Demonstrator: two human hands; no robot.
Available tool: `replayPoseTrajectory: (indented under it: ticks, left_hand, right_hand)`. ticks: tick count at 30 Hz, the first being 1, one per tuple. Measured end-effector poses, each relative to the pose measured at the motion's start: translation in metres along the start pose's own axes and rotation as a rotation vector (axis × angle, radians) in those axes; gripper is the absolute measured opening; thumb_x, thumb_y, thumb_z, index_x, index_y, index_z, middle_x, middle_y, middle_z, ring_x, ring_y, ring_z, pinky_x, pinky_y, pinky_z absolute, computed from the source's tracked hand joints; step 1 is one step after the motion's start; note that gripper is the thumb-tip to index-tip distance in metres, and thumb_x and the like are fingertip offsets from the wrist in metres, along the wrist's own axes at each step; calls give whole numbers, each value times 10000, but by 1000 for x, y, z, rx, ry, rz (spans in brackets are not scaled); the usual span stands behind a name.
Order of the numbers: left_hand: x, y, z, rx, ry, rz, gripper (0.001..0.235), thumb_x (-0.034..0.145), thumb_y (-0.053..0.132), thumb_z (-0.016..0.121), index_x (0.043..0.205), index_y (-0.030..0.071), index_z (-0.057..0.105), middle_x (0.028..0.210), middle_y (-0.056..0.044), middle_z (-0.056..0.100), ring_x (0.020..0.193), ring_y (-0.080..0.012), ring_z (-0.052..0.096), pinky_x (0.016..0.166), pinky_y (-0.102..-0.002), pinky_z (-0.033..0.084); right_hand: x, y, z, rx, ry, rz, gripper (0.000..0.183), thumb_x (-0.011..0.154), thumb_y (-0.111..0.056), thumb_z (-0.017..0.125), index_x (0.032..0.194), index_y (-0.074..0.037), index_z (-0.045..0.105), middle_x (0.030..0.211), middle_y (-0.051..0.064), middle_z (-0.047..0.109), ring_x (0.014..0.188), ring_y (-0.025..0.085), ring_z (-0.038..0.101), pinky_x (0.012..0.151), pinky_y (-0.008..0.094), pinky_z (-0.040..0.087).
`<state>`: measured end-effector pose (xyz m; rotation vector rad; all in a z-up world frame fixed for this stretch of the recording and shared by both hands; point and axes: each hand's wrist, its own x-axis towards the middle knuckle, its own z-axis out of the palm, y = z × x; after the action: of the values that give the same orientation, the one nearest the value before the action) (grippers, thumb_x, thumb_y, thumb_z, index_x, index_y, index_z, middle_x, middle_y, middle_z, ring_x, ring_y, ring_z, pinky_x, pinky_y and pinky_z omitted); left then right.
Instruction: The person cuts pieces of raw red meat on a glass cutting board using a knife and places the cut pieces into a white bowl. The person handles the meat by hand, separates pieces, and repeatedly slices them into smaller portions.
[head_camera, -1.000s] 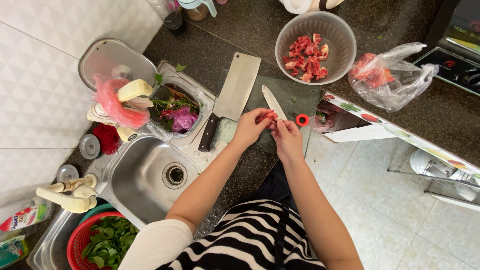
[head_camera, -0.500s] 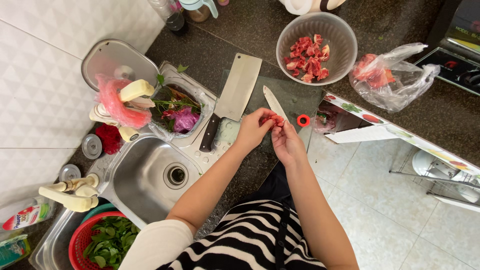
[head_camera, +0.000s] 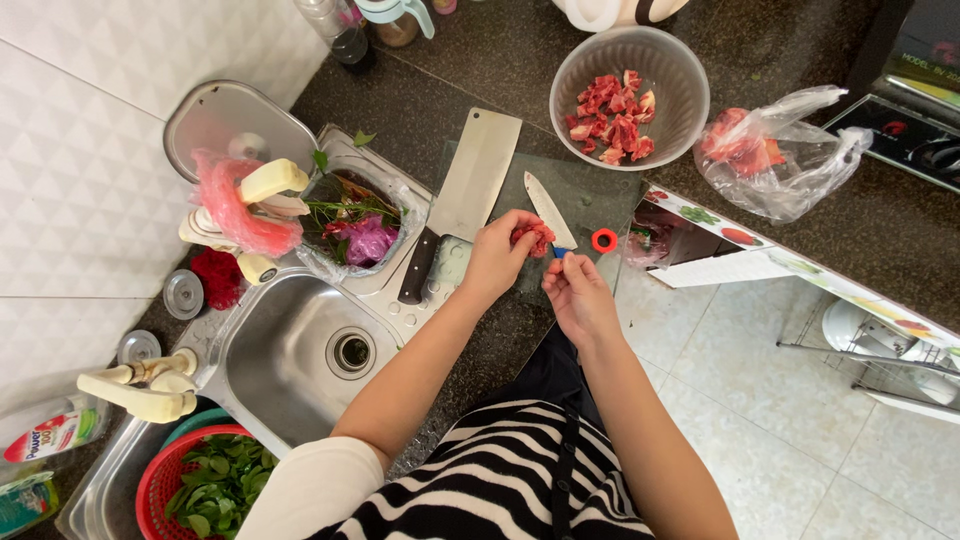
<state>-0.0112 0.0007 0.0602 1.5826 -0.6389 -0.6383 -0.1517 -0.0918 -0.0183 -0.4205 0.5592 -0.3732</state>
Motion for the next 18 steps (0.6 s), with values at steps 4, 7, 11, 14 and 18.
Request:
replayPoseTrajectory:
  ticks: [4,7,11,14,18]
  left_hand:
    - [2,-3,-4,8,16,-40,112,983,-31,583,1081,-46,635,966,-102,776,787,-97,714,730,-266,629]
    - [4,-7,-8,-40,19,-21,103,1000,-32,585,1091,-49,628,980,-107,778,782,-100,697,722,-268,609]
    - [14,-11,-21,-174,59,-21,124,1017,-35,561,1137,-36,595,1018,-107,761,790,-103,685,742,-270,604]
    - [17,-9,-35,-219,61,-55,118,1027,-35,557,1139,-33,591,1040,-113,756,781,-108,671,720,-270,585]
    - [17,-6,-42,-278,9,-18,108,1036,-20,558,1142,-23,577,1061,-115,753,777,-123,679,678,-266,546]
  right_hand:
    - [-5,-2,-3,-65,-13,-34,186,1066,-196,588,928,-72,574,897,65,653,800,166,625,761,315,556]
    - [-7,-5,-7,-172,-29,-93,187,1072,-189,579,936,-61,577,905,69,655,789,163,616,758,310,548]
    - [-11,-9,-16,-299,6,-152,183,1076,-176,579,951,-43,590,924,78,664,785,161,616,755,308,544]
    - [-13,-17,-17,-265,43,-156,191,1083,-188,596,969,-35,602,962,102,686,818,176,642,769,322,553]
    - [-19,-32,-9,-134,111,-101,151,1051,-230,596,1037,-84,631,1051,100,696,955,201,686,838,370,572]
